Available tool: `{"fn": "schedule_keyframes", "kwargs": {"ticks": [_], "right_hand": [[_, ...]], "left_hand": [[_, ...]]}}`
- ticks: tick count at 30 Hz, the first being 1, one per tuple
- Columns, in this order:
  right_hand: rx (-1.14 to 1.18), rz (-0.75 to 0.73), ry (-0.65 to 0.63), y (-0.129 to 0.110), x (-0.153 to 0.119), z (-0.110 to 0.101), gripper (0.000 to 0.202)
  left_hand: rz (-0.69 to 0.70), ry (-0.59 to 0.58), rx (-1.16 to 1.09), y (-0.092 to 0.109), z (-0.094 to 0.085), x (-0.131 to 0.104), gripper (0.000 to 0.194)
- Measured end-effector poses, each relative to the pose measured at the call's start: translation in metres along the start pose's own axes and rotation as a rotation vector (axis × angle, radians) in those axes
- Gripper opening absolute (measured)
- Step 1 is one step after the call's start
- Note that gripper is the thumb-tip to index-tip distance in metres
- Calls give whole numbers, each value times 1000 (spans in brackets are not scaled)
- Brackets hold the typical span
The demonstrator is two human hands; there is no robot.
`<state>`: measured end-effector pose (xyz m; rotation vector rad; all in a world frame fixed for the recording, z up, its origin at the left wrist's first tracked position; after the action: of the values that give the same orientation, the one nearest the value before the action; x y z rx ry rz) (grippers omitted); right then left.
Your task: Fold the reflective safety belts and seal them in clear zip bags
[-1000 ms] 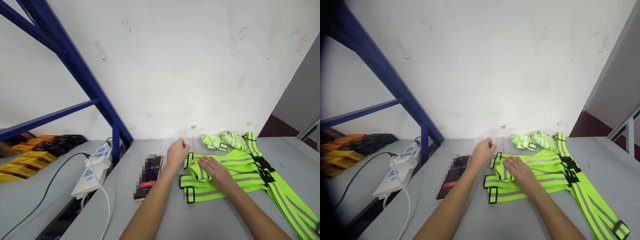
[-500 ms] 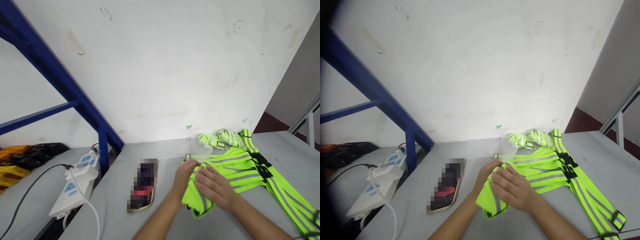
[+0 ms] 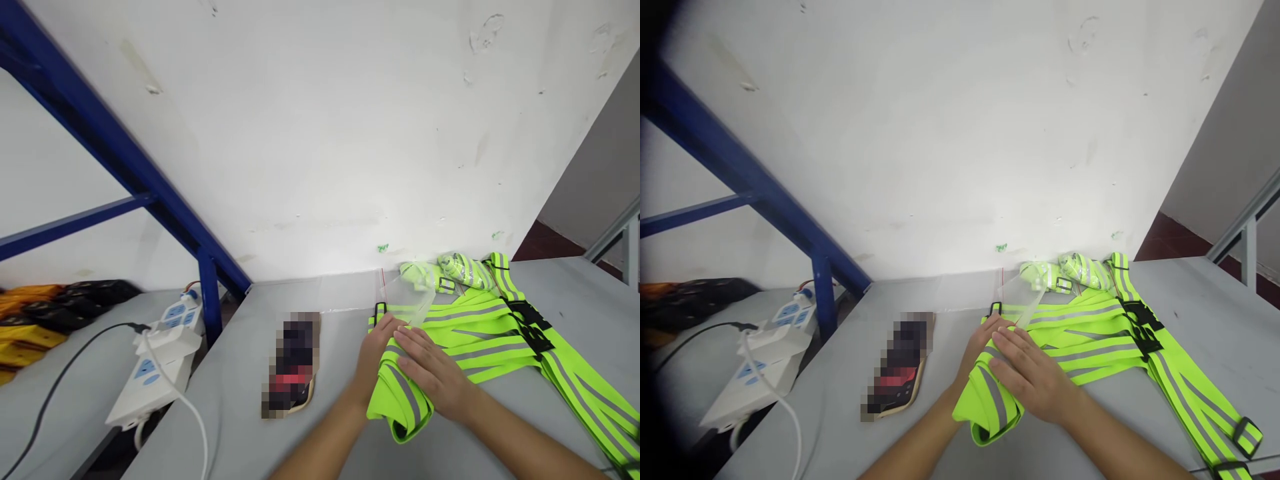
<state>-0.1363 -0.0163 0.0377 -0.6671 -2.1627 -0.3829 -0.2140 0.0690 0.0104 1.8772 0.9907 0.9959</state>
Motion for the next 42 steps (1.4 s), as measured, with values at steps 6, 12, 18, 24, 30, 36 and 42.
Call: {"fn": "schedule_keyframes", "kwargs": {"ticks": [6,12,18,24,30,36,42], "right_hand": [[-53,-23,-4,4,-1,-6,38],[-162,-38,-83,10,1,-1,32],[-159,-5,-179,21,-2,10,38],[-208,108,-252,35,-12,19,54],[-266,283,-241,52,-16,16,77],[-305,422,-202,65,-19,7,84],[-316,487,-214,73,-24,8,82]], "left_hand": [[70,3,329,6,-5,0,18],[197,46,448,10,-11,-2,14],[357,295,454,15,-29,-3,20],[454,428,409,23,-40,-7,21],[502,483,505,34,-43,-14,21],[451,383,597,30,-30,-12,25],[449,369,610,32,-17,-11,28]]}}
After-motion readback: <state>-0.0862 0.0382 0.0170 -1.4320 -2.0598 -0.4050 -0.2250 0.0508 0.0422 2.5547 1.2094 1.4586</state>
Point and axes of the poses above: each hand's wrist, its own x-axis towards the middle knuckle, its own z-axis out of the palm, y = z × x, the point moved 8 cm from there along x, towards the middle knuckle, and after that the axes turned 8 degrees about -x, right-handed, at the moved point
